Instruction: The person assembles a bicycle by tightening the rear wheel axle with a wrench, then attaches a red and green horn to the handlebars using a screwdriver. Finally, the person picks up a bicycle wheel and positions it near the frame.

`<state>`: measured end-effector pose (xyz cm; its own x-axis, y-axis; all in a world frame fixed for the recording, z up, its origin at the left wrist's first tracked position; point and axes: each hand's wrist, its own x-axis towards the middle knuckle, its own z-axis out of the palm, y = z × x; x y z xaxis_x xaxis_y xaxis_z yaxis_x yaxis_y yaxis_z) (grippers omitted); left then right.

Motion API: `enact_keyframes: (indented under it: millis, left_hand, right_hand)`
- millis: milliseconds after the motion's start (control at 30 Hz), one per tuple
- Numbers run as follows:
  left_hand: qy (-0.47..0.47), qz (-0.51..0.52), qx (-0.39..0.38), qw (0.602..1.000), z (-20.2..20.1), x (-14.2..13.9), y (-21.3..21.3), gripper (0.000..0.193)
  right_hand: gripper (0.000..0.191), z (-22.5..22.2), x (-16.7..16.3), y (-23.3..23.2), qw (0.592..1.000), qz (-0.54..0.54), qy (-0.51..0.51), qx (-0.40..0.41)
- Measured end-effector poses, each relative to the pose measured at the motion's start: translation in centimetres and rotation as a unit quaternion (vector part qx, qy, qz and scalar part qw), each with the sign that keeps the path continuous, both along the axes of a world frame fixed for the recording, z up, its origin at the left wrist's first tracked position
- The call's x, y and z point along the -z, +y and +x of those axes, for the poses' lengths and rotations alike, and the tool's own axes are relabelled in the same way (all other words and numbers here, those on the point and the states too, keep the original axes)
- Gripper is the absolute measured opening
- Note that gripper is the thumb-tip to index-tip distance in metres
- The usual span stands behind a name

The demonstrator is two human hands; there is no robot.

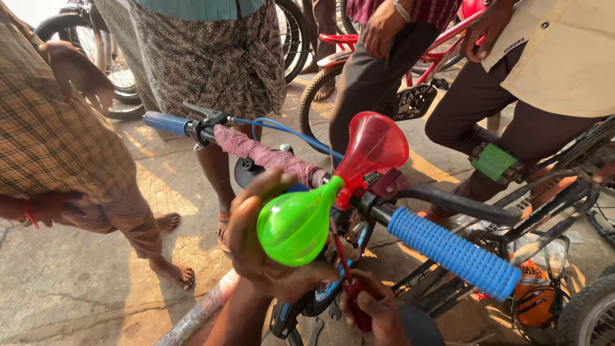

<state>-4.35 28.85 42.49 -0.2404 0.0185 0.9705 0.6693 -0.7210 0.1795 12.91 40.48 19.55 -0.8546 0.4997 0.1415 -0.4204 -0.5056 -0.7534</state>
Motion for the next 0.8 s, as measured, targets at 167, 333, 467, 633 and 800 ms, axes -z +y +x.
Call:
enact_keyframes:
  millis: [167,333,467,633,800]
  left_hand:
    - [0.083,-0.088,-0.204,0.971,-0.2,-1.9,-2.1,0.082]
    - [0.072,-0.086,-0.181,0.977,-0.4,-2.2,-2.3,0.058]
    - [0.07,-0.122,-0.159,0.977,-0.2,-2.1,-3.2,0.063]
    - [0.099,-0.137,-0.18,0.969,-0.3,-3.1,-3.5,0.071]
    - [0.045,-0.138,-0.136,0.98,-1.1,0.0,-9.2,0.094]
  right_hand:
    - [0.06,0.6,0.9,-1.4,0.984,0.01,-0.169,0.064]
    - [0.057,1.0,0.0,-2.1,0.98,0.057,-0.173,0.085]
    - [0.054,1.8,-1.0,-2.9,0.977,0.092,-0.172,0.092]
    - [0.055,2.3,-2.5,-4.2,0.977,0.11,-0.154,0.1]
    - [0.06,2.9,-3.6,-5.4,0.961,0.216,-0.121,0.122]
